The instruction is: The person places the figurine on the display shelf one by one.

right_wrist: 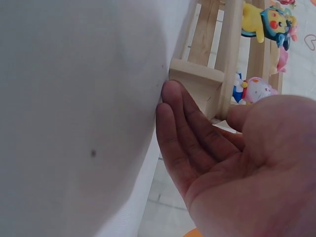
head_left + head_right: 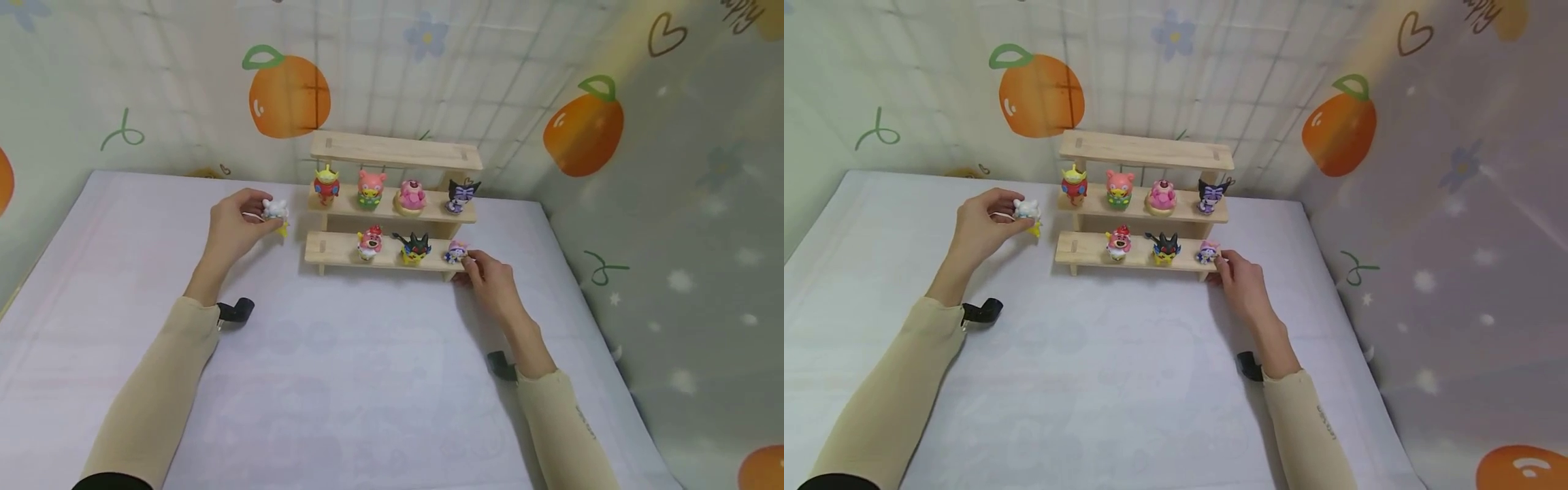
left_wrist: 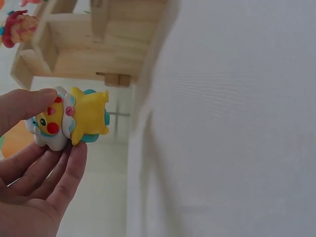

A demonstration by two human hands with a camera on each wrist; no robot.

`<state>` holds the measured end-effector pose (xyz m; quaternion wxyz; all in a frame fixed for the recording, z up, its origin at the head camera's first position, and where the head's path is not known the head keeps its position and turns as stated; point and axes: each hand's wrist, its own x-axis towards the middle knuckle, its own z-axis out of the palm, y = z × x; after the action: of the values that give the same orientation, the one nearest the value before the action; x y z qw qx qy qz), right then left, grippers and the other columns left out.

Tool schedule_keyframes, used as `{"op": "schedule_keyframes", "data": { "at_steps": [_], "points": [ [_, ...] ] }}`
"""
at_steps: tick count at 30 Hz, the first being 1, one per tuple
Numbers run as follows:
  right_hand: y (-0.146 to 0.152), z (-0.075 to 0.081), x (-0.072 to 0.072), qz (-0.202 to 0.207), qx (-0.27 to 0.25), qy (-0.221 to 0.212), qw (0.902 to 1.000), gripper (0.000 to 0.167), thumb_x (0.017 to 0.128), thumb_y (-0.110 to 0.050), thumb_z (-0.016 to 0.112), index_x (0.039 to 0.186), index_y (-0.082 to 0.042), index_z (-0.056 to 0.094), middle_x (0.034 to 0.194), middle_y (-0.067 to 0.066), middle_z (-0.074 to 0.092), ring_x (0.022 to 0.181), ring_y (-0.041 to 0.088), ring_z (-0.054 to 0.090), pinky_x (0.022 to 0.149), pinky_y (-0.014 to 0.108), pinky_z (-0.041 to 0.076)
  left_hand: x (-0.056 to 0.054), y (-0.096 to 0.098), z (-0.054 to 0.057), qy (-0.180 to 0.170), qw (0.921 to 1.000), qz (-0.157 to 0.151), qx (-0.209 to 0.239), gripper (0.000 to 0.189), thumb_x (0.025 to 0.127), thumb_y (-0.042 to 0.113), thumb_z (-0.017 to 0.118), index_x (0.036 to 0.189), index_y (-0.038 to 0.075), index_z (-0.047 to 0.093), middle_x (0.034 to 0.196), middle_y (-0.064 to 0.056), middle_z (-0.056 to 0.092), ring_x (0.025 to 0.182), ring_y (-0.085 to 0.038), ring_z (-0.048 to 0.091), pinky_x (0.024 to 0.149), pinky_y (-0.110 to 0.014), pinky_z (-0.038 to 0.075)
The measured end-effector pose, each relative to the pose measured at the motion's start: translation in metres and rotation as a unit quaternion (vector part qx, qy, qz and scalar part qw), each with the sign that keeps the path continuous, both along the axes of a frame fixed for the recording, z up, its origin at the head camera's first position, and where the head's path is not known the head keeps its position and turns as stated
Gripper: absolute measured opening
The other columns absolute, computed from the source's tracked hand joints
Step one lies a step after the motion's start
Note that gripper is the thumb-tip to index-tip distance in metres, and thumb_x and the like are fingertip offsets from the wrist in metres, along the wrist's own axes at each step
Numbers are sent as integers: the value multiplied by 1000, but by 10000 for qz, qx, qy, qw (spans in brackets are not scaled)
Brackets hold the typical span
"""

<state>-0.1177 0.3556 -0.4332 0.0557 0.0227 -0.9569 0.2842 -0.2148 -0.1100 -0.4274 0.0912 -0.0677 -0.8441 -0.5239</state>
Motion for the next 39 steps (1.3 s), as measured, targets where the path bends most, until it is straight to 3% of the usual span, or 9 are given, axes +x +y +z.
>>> {"op": "schedule_keyframes", "data": {
  "at_steps": [10,17,23,29,36,39],
  "points": [
    [-2,0,-1,26,77,45,10000,40,114,-21,47,135,9,62,106,26,77,96,41,73,94,57,55,19,-1,14,-85,9993,-132,352,40,83,17,91,117,8,73,104,-14,75,83,-14,71,75,-14,56],
    [-2,2,-3,-15,84,-55,9999,39,114,-21,47,136,8,61,108,27,76,96,41,72,94,57,55,26,5,21,-26,9965,-662,511,39,83,16,91,115,8,73,105,-12,74,90,-17,70,81,-18,59],
    [-2,2,-3,17,82,-18,10000,39,114,-21,47,135,7,62,104,25,77,94,39,73,92,56,56,28,12,22,8,9935,-1074,386,38,82,14,91,114,7,72,106,-12,74,95,-19,70,84,-21,59],
    [-3,2,-3,50,19,-42,10000,39,114,-22,46,134,8,62,100,24,77,90,38,74,90,55,55,31,24,20,121,9939,-1073,242,38,80,13,93,112,8,72,105,-11,75,92,-21,70,83,-25,60],
    [0,0,-1,12,-32,-94,10000,38,114,-22,47,133,7,63,96,21,78,87,36,75,86,51,56,35,39,17,401,9922,-1177,-66,40,78,15,95,109,10,71,100,-8,74,86,-21,70,83,-47,61],
    [0,0,-1,-13,-20,-116,9999,40,114,-24,46,134,6,62,96,21,78,88,35,74,87,51,56,36,41,18,482,9921,-1146,-155,42,77,15,96,109,9,70,101,-7,70,84,-22,70,80,-40,62]
  ]
}}
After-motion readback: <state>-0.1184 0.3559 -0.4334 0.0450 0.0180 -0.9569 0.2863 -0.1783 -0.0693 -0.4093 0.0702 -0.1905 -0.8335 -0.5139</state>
